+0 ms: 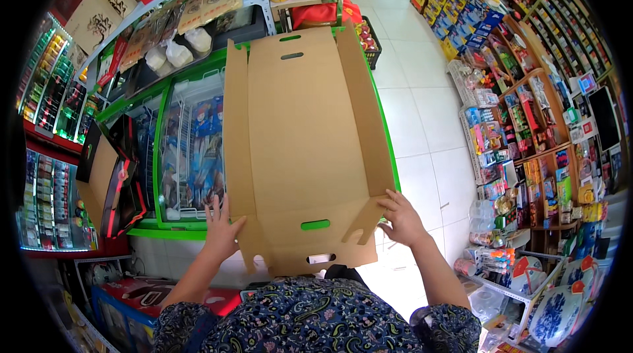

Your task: The person walks through a small grocery store, retrieves a stack of flat cardboard pieces, and assembles them into open-top boxes. They fold the sides and tuck the flaps to form the box structure, repeating the process for several units.

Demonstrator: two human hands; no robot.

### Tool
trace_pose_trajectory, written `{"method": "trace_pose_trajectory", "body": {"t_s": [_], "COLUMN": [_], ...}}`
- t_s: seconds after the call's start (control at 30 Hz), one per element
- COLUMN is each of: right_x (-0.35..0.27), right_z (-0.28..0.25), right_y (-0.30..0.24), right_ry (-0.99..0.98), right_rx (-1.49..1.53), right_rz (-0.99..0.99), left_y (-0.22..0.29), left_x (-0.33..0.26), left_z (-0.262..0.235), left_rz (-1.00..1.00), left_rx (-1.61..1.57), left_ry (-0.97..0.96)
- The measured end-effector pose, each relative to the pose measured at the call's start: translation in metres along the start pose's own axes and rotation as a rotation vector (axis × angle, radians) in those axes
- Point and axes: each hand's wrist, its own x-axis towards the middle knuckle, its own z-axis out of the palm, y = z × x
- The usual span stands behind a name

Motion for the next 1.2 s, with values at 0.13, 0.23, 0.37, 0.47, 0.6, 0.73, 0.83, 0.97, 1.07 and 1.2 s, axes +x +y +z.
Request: {"method": "trace_pose_trajectory", "body": {"t_s": [0.13,0.23,0.37,0.47,0.6,0.73,0.83,0.97,1.07,1.2], "right_x": [0.017,0.042,0.063,0.067,0.068,0.069,0.07,0.07,0.068,0.058], "right_z": [0.015,0.036,0.063,0.071,0.071,0.074,0.076,0.077,0.079,0.065], "right_y": [-0.002,-0.012,-0.028,-0.033,-0.035,-0.037,-0.04,-0.041,-0.038,-0.043], "right_ry": [0.129,0.144,0.136,0.148,0.122,0.113,0.116,0.104,0.061,0.104], "right_rx": [-0.134,-0.121,-0.135,-0.22,-0.266,-0.289,-0.289,-0.312,-0.322,-0.277], "right_rz": [-0.033,-0.036,-0.005,-0.055,-0.016,0.01,0.03,0.051,0.069,0.077], "left_y": [-0.008,0.005,0.03,0.036,0.04,0.061,0.07,0.081,0.101,0.109], "left_x": [0.017,0.035,0.076,0.085,0.091,0.104,0.11,0.117,0.126,0.132], "left_z": [0.03,0.071,0.086,0.089,0.091,0.095,0.097,0.094,0.072,0.083], "left_rz": [0.381,0.079,0.088,0.135,0.185,0.235,0.27,0.28,0.283,0.298], "left_rx": [0.085,0.008,0.011,-0.007,-0.132,-0.194,-0.227,-0.267,-0.318,-0.346], "left_ry": [0.138,-0.213,-0.211,-0.229,-0.222,-0.272,-0.252,-0.26,-0.274,-0.242]}}
